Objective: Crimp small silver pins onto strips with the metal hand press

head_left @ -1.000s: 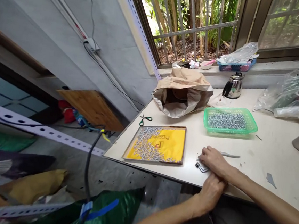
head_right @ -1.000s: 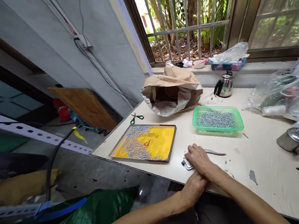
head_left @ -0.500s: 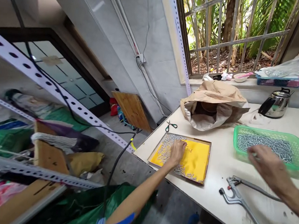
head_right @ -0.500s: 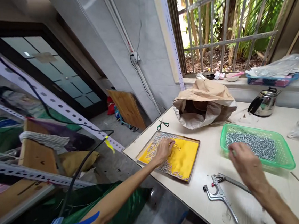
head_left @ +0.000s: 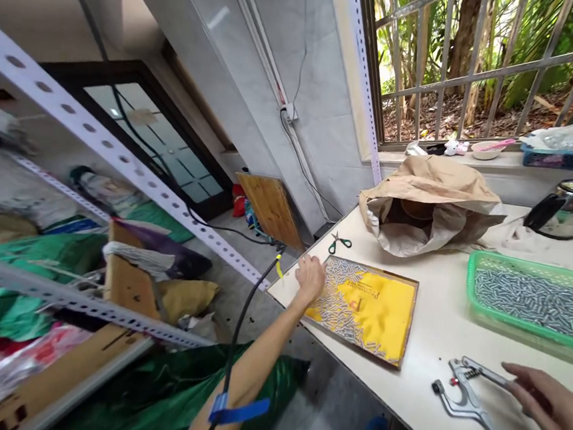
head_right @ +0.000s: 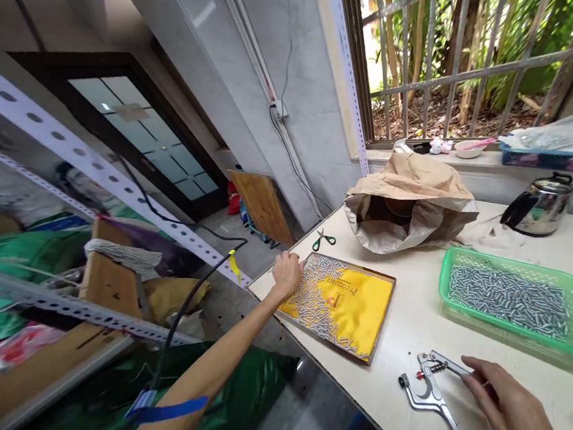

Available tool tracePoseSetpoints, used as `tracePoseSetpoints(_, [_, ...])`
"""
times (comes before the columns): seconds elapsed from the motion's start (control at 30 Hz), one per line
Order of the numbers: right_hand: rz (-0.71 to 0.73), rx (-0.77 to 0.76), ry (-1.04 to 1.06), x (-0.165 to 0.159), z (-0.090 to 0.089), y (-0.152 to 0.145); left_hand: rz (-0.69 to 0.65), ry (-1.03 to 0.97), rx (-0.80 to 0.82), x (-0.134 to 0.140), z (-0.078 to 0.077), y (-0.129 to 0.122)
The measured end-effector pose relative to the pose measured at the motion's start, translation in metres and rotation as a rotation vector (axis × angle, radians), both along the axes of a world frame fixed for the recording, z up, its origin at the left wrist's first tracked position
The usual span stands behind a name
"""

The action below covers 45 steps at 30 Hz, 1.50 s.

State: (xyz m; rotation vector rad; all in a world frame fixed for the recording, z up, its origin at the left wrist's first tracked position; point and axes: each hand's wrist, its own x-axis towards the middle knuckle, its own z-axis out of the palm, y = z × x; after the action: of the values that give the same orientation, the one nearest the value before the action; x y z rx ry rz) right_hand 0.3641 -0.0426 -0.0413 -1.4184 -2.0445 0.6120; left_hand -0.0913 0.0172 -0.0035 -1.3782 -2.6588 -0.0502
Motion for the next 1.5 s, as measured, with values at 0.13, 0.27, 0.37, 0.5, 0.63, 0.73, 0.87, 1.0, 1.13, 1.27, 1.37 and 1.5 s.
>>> tracePoseSetpoints(0.13, [0.253, -0.144, -0.002, -0.066, 0.001, 0.009, -0.02, -0.086, -0.179, -0.029, 0.002, -0.029])
tracePoseSetpoints(0.27, [0.315, -0.077, -0.202, -0.128, 0.01, 0.018, -0.059, -0.097, -0.198, -0.034, 0.009, -0.03])
tracePoseSetpoints(0.37, [0.324, -0.071, -0.212, -0.147, 0.007, 0.021, -0.048, -0.085, -0.199, -0.035, 0.014, -0.031])
tracePoseSetpoints(0.5, [0.266, -0.176, -0.2, -0.152, 0.002, 0.02, -0.027, -0.121, -0.261, -0.035, 0.006, -0.046])
tracePoseSetpoints(0.63, [0.178, -0.3, -0.249, -0.154, 0.006, 0.023, -0.05, -0.121, -0.285, -0.031, -0.006, -0.052])
tracePoseSetpoints(0.73, [0.095, -0.362, -0.269, -0.154, 0.011, 0.026, -0.074, -0.106, -0.28, -0.03, -0.007, -0.048])
tracePoseSetpoints(0.87, [0.102, -0.385, -0.25, -0.155, 0.017, 0.023, -0.087, -0.111, -0.309, -0.03, -0.009, -0.045])
tracePoseSetpoints(1.0, [0.115, -0.399, -0.27, -0.156, 0.018, 0.019, -0.088, -0.107, -0.323, -0.029, -0.013, -0.049])
tracePoseSetpoints(1.13, [0.146, -0.346, -0.264, -0.153, 0.008, 0.021, -0.071, -0.095, -0.308, -0.024, -0.011, -0.055])
tracePoseSetpoints(1.27, [0.162, -0.312, -0.246, -0.151, -0.006, 0.025, -0.207, -0.049, -0.195, -0.004, -0.016, -0.061])
tracePoseSetpoints(1.37, [0.169, -0.305, -0.262, -0.152, -0.006, 0.023, -0.528, -0.127, -0.23, 0.018, -0.03, -0.062])
tracePoseSetpoints(1.5, [0.151, -0.348, -0.314, -0.156, 0.001, 0.021, -0.796, -0.251, -0.367, 0.043, -0.047, -0.05])
